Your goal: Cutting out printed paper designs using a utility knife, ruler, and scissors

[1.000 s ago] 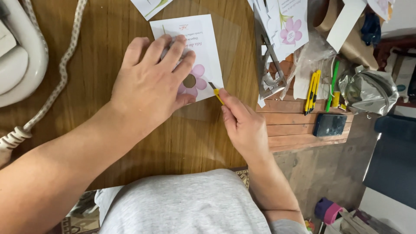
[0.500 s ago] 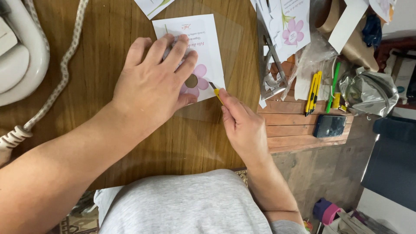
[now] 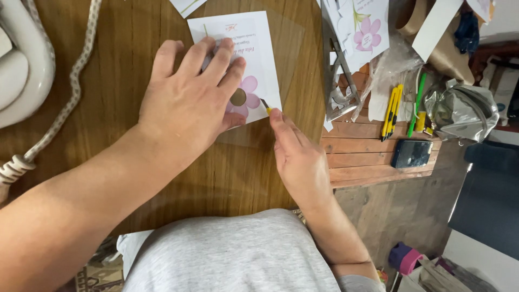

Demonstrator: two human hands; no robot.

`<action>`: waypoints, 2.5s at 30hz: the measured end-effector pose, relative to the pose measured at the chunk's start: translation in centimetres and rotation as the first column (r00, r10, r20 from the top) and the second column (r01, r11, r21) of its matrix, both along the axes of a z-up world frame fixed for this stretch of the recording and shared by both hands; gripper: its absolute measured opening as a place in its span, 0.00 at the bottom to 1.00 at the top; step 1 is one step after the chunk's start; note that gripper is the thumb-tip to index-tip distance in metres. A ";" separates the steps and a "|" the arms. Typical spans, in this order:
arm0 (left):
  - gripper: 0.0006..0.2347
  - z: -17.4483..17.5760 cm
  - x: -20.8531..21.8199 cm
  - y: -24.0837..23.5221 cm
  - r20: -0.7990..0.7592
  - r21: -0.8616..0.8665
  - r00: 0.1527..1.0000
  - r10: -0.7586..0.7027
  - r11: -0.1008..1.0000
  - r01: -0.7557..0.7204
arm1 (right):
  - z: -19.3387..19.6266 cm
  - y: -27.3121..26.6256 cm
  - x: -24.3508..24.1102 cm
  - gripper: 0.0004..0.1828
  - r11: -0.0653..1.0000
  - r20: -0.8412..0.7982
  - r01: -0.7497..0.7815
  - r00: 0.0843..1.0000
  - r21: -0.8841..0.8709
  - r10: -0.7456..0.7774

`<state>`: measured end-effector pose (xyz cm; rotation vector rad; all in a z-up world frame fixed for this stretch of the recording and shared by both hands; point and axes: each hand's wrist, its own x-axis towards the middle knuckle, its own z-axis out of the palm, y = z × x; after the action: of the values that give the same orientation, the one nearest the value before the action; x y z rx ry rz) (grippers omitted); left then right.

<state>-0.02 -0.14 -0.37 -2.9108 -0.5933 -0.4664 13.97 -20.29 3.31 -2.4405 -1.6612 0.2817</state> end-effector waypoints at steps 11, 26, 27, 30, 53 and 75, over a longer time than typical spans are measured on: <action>0.36 -0.1 0.1 0.0 0.025 0.018 1.000 0.004 1.000 -0.005 | 0.4 0.1 -1.0 0.23 1.000 0.014 0.002 1.000 0.026 -0.002; 0.37 -0.2 0.1 -0.2 -0.012 0.010 1.000 0.005 1.000 -0.005 | -0.3 0.0 -4.0 0.27 0.979 0.067 0.191 0.980 -0.070 -0.186; 0.37 -0.2 0.1 -0.2 -0.010 -0.007 1.000 0.003 1.000 -0.003 | -0.3 0.0 -4.2 0.27 0.978 0.066 0.193 0.980 -0.077 -0.188; 0.36 -0.4 0.0 -0.2 0.011 0.012 1.000 0.000 1.000 0.000 | 0.0 -0.2 -4.8 0.27 0.973 0.040 0.214 0.977 -0.090 -0.211; 0.32 -0.7 -0.9 0.5 0.113 -0.015 0.993 -0.032 0.999 0.034 | 2.0 0.8 -0.3 0.27 0.978 -0.295 0.188 0.933 -0.086 -0.205; 0.31 -1.5 -0.4 1.8 0.190 -0.112 0.976 -0.110 0.985 0.133 | 1.4 0.4 2.8 0.14 0.981 -0.032 -0.188 0.981 0.047 0.190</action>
<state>-0.38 1.69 -1.85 -3.0562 -0.4840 -0.7461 16.81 -19.89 4.66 -2.2354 -1.8656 0.3089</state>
